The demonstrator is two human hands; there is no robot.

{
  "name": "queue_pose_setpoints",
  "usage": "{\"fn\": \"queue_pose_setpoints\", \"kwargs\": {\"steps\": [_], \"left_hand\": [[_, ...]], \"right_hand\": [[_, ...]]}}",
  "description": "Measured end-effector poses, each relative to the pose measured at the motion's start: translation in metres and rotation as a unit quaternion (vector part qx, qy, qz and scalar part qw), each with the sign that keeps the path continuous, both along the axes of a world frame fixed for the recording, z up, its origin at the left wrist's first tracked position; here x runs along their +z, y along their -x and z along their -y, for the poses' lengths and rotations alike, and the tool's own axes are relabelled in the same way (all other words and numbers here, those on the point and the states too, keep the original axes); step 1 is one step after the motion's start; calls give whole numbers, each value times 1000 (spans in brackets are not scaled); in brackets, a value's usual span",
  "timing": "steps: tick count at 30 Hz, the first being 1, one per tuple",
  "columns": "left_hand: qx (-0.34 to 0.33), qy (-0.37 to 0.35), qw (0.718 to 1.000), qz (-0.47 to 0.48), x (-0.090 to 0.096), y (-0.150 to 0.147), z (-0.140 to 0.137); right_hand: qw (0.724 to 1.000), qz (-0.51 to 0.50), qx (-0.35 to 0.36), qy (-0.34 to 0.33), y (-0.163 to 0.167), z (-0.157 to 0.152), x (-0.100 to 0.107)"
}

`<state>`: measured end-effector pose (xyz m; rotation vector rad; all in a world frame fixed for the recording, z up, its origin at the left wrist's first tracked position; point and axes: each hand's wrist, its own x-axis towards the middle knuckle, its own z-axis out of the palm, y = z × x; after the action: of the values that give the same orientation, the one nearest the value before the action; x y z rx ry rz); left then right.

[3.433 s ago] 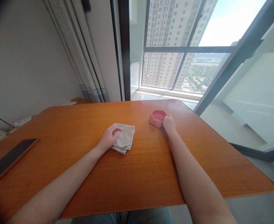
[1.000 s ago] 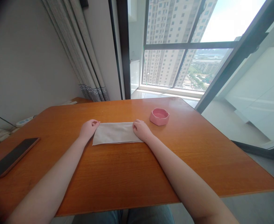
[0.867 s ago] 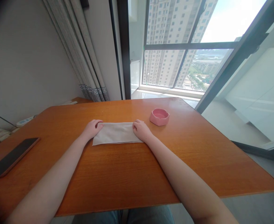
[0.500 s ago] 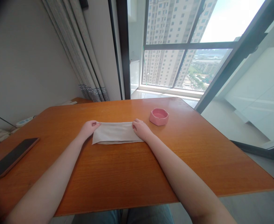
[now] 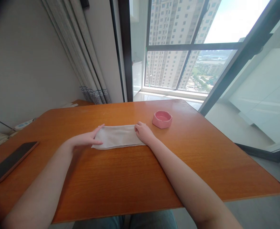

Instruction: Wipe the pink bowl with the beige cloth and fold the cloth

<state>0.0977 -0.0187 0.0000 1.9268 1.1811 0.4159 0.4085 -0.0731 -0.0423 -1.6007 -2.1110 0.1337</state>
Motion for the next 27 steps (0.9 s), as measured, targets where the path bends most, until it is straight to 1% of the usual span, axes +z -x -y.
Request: {"fn": "queue_pose_setpoints", "kwargs": {"steps": [2, 4, 6, 7, 8, 9, 10, 11, 12, 13, 14, 15, 17, 18, 19, 20, 22, 23, 25, 27], "left_hand": [[31, 45, 998, 40, 4, 4, 8], [59, 114, 991, 28, 7, 6, 12], [57, 166, 983, -49, 8, 5, 13], [59, 159, 980, -102, 8, 4, 13], [71, 119, 978, -158, 8, 1, 13], [94, 53, 972, -208, 7, -4, 13], [123, -31, 961, -244, 6, -10, 14], [149, -120, 946, -261, 5, -18, 14], [163, -199, 932, -256, 2, -27, 16], [155, -259, 925, -232, -2, -36, 17], [127, -298, 926, -196, -6, -45, 19], [79, -313, 932, -162, -12, -54, 21], [-27, -293, 947, -128, -24, -65, 23], [-72, -273, 950, -131, -31, -68, 23], [-102, -257, 950, -144, -36, -70, 23], [-118, -248, 948, -163, -41, -70, 22], [-116, -244, 940, -208, -47, -67, 20], [-103, -244, 936, -232, -48, -64, 19], [-56, -242, 927, -280, -46, -59, 17], [14, -252, 912, -324, -39, -51, 16]], "right_hand": [[1000, -3, 1, -2, 0, 0, 0], [1000, -6, 1, -2, 0, 1, 0], [1000, -7, 0, -1, 0, 1, 0], [1000, -7, -1, -1, 0, 1, 0], [1000, -6, -1, -1, 0, 1, 1], [1000, -5, -3, -1, 0, 1, 1], [1000, -3, -6, 0, 1, 1, 1], [1000, 0, -12, 3, 2, 1, 2], [1000, 6, -21, 7, 3, 2, 2], [999, 14, -31, 9, 5, 3, 3], [999, 23, -40, 5, 8, 5, 4], [999, 31, -44, -5, 12, 7, 4], [998, 38, -36, -35, 20, 11, 5], [998, 38, -21, -41, 24, 12, 4], [999, 40, -4, -33, 28, 14, 3], [999, 46, 10, -11, 31, 15, 2], [996, 68, 19, 57, 35, 15, -2], [993, 80, 9, 87, 36, 15, -3], [987, 99, -34, 121, 37, 15, -6], [982, 113, -71, 130, 38, 15, -6]]}}
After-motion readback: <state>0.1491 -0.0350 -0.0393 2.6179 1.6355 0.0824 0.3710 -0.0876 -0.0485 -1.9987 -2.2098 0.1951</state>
